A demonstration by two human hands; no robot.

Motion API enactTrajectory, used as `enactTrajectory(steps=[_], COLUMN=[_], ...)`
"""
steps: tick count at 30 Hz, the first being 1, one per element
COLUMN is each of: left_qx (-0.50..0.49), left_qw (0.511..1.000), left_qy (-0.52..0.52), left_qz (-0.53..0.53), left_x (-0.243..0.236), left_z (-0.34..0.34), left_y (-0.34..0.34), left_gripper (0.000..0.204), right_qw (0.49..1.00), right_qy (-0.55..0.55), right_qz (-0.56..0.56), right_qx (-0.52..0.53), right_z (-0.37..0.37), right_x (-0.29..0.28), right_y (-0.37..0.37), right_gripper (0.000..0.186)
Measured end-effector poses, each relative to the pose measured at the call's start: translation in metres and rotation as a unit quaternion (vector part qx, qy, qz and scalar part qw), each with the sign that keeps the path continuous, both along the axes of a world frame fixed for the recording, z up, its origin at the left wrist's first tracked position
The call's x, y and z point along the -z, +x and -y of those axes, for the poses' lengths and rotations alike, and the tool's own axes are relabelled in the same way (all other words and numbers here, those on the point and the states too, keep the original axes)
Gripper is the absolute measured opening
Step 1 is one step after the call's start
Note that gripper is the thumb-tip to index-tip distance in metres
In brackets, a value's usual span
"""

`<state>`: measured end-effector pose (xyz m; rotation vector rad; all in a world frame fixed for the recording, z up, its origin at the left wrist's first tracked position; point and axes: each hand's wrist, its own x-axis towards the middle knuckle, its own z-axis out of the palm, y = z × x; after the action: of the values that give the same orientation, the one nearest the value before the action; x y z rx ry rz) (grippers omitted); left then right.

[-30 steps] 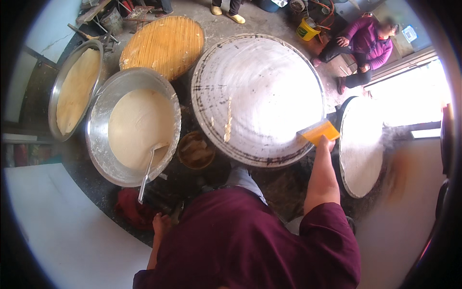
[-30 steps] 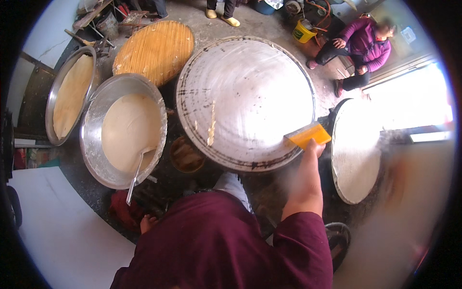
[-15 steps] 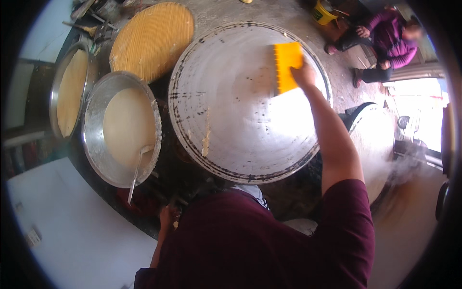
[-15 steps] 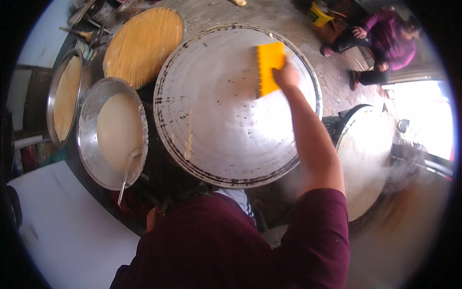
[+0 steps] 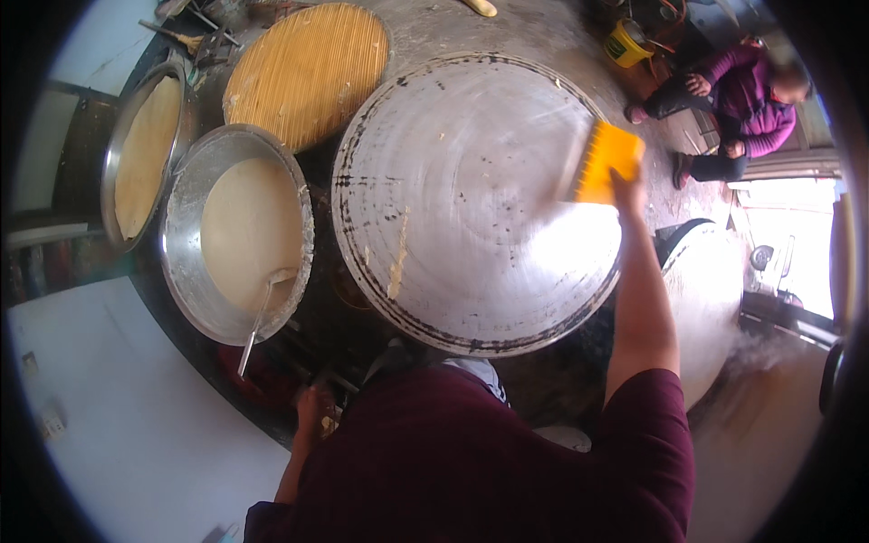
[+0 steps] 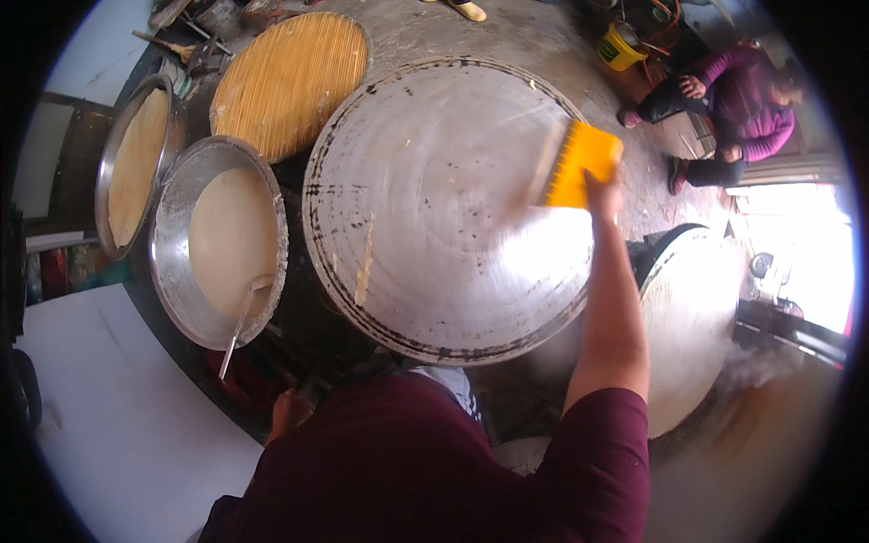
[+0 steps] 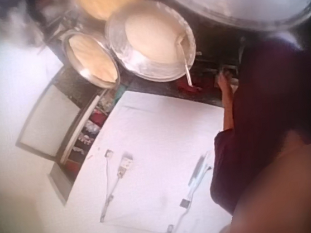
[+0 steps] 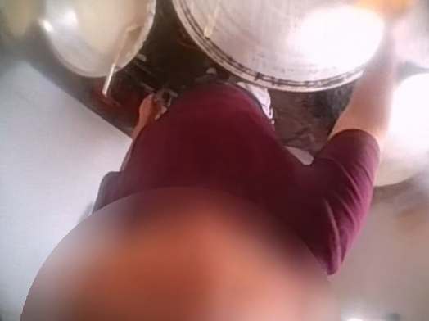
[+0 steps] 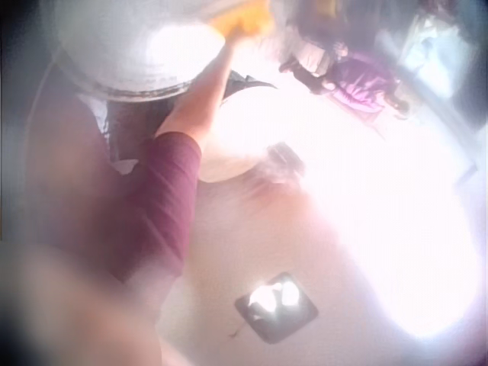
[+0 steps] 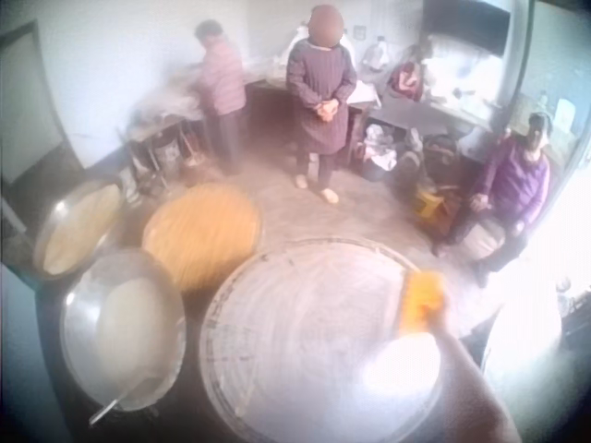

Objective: The person scoops batter from a large metal bowl and spreads it onto a hot circular griddle using a yellow plastic scraper. They cook the crepe, lift it off the griddle, and place it onto a stack. The person then scrapes the griddle surface clean and repeats the process.

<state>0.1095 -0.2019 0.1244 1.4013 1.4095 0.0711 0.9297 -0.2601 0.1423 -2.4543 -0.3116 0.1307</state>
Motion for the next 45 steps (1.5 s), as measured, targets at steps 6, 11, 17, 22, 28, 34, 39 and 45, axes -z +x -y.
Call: enactTrajectory(steps=[6,11,17,22,28,34,39,45], left_qx=[0.007,-0.301,-0.356,-0.346,-0.339,-0.34,-0.32,-0.282], left_qw=[0.989,0.931,0.906,0.91,0.919,0.925,0.934,0.944], left_qy=[-0.115,-0.206,-0.223,-0.221,-0.202,-0.171,-0.16,-0.154], left_qz=[-0.093,-0.006,-0.044,-0.058,-0.031,-0.005,0.01,0.07], left_x=[-0.026,-0.047,-0.055,-0.068,-0.059,-0.049,-0.037,0.0], left_z=[0.021,0.032,0.054,0.056,0.059,0.059,0.05,0.028], left_y=[0.005,0.02,0.052,0.067,0.055,0.04,0.01,-0.063], left_gripper=[0.025,0.041,0.058,0.043,0.053,0.059,0.057,0.05], right_qw=[0.992,0.984,0.933,0.863,0.79,0.737,0.729,0.797], right_qy=[0.089,-0.023,-0.104,-0.13,-0.146,-0.162,-0.235,-0.23], right_qz=[-0.08,-0.086,-0.016,0.021,0.041,0.0,-0.036,-0.031], right_qx=[-0.025,-0.156,-0.344,-0.488,-0.595,-0.657,-0.641,-0.557], right_z=[0.017,-0.127,-0.266,-0.321,-0.323,-0.27,-0.21,-0.143], right_x=[0.007,-0.021,-0.039,-0.049,-0.062,-0.072,-0.094,-0.111], right_y=[0.096,0.114,0.052,-0.034,-0.134,-0.221,-0.281,-0.334], right_gripper=[0.05,0.062,0.066,0.066,0.07,0.074,0.072,0.073])
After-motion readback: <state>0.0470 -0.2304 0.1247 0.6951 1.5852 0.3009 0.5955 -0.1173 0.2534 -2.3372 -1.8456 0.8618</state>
